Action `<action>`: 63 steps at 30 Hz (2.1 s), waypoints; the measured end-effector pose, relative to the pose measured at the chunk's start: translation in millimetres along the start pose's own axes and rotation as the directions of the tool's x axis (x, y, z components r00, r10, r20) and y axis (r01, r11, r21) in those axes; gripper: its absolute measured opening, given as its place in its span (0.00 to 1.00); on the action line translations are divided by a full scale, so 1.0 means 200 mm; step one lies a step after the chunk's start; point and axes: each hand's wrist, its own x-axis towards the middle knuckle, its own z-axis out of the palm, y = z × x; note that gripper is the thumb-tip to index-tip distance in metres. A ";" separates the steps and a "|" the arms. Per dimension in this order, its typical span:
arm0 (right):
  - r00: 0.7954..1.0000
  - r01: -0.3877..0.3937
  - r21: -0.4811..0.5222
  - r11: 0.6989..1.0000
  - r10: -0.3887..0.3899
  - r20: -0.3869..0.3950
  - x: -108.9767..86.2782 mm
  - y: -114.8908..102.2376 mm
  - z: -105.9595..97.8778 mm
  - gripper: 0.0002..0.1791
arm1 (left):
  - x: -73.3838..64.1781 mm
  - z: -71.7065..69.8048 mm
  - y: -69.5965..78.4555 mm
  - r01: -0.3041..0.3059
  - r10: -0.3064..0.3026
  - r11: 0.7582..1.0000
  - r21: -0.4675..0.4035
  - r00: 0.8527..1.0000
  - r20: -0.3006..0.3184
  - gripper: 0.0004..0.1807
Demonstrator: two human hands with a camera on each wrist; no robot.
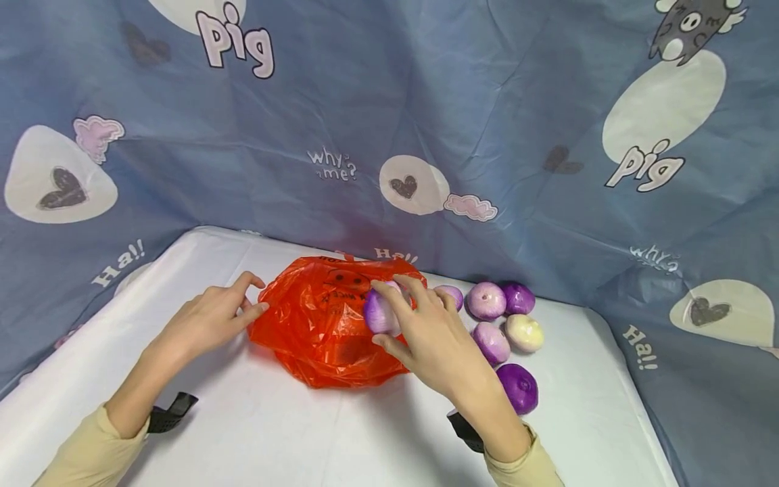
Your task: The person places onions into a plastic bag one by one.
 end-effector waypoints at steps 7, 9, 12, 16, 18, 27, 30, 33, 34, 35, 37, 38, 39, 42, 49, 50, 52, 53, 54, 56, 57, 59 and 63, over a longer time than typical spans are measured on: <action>0.997 0.059 0.067 0.996 -0.062 0.046 0.08 -0.06 0.15 0.40 | 0.00 0.01 0.00 0.003 -0.003 1.000 0.004 1.000 0.011 0.22; 0.995 0.071 0.065 0.995 -0.075 0.067 0.10 -0.08 0.19 0.40 | 0.00 0.01 0.00 0.002 -0.002 1.000 0.005 1.000 0.011 0.22; 0.992 0.090 0.035 0.995 -0.092 0.088 0.12 -0.12 0.23 0.40 | 0.00 0.02 0.00 -0.001 0.001 1.000 0.009 1.000 0.010 0.22; 0.990 0.089 -0.001 0.996 -0.089 0.113 0.15 -0.15 0.27 0.39 | 0.01 0.03 0.01 0.004 -0.004 1.000 0.024 1.000 -0.003 0.24; 0.989 0.077 -0.011 0.997 -0.075 0.125 0.16 -0.15 0.30 0.39 | 0.01 0.03 0.02 0.012 -0.012 0.999 0.040 1.000 -0.011 0.27; 0.992 0.072 -0.071 0.995 -0.064 0.104 0.19 -0.16 0.38 0.31 | 0.01 0.05 0.03 0.033 -0.033 0.998 0.058 0.999 -0.007 0.28; 0.993 0.079 -0.095 0.992 -0.069 0.098 0.19 -0.16 0.41 0.27 | 0.01 0.05 0.04 0.025 -0.025 0.999 0.046 1.000 -0.009 0.27; 0.992 0.080 -0.110 0.991 -0.068 0.106 0.19 -0.16 0.43 0.25 | 0.02 0.06 0.04 0.019 -0.018 0.999 0.041 1.000 -0.013 0.26; 0.992 0.079 -0.110 0.991 -0.067 0.109 0.19 -0.16 0.44 0.25 | 0.02 0.06 0.04 0.018 -0.018 0.999 0.041 1.000 -0.016 0.26; 0.991 0.079 -0.110 0.991 -0.067 0.112 0.19 -0.16 0.44 0.25 | 0.02 0.06 0.04 0.016 -0.016 0.999 0.042 1.000 -0.018 0.26; 0.991 0.080 -0.114 0.990 -0.067 0.120 0.19 -0.16 0.44 0.23 | 0.02 0.06 0.04 0.015 -0.014 0.999 0.045 1.000 -0.020 0.26; 0.990 0.081 -0.116 0.990 -0.066 0.125 0.19 -0.16 0.44 0.22 | 0.02 0.06 0.04 0.014 -0.013 0.999 0.048 1.000 -0.021 0.26; 0.989 0.081 -0.121 0.989 -0.065 0.130 0.19 -0.17 0.44 0.21 | 0.02 0.06 0.04 0.015 -0.014 0.999 0.050 1.000 -0.022 0.26; 0.987 0.082 -0.158 0.984 -0.059 0.148 0.19 -0.17 0.44 0.20 | 0.01 0.05 0.04 0.014 -0.013 0.998 0.054 1.000 -0.019 0.27; 0.979 0.071 -0.184 0.980 -0.034 0.199 0.19 -0.18 0.45 0.24 | 0.01 0.05 0.04 0.010 -0.009 0.998 0.055 1.000 -0.022 0.26; 0.979 0.067 -0.183 0.981 -0.029 0.204 0.19 -0.18 0.45 0.24 | 0.01 0.05 0.04 0.010 -0.009 0.999 0.053 1.000 -0.021 0.26; 0.977 0.060 -0.192 0.980 -0.018 0.211 0.19 -0.18 0.45 0.25 | 0.01 0.05 0.04 0.012 -0.011 0.999 0.051 1.000 -0.019 0.26; 0.977 0.057 -0.200 0.978 -0.013 0.215 0.19 -0.18 0.45 0.25 | 0.01 0.05 0.04 0.014 -0.013 0.999 0.049 1.000 -0.016 0.26; 0.976 0.052 -0.206 0.977 -0.006 0.217 0.19 -0.18 0.45 0.25 | 0.01 0.05 0.04 0.016 -0.015 0.999 0.047 1.000 -0.014 0.26; 0.975 0.041 -0.220 0.975 0.009 0.220 0.19 -0.19 0.46 0.25 | 0.01 0.05 0.04 0.019 -0.019 0.999 0.043 1.000 -0.009 0.26; 0.975 0.036 -0.226 0.973 0.016 0.222 0.19 -0.19 0.46 0.25 | 0.01 0.05 0.04 0.020 -0.020 0.999 0.042 1.000 -0.007 0.27; 0.975 0.028 -0.233 0.972 0.024 0.219 0.18 -0.19 0.46 0.25 | 0.01 0.04 0.04 0.019 -0.019 0.999 0.042 1.000 -0.006 0.27; 0.979 0.024 -0.248 0.968 0.027 0.202 0.17 -0.20 0.46 0.25 | 0.00 0.04 0.04 0.014 -0.014 0.999 0.044 1.000 -0.009 0.26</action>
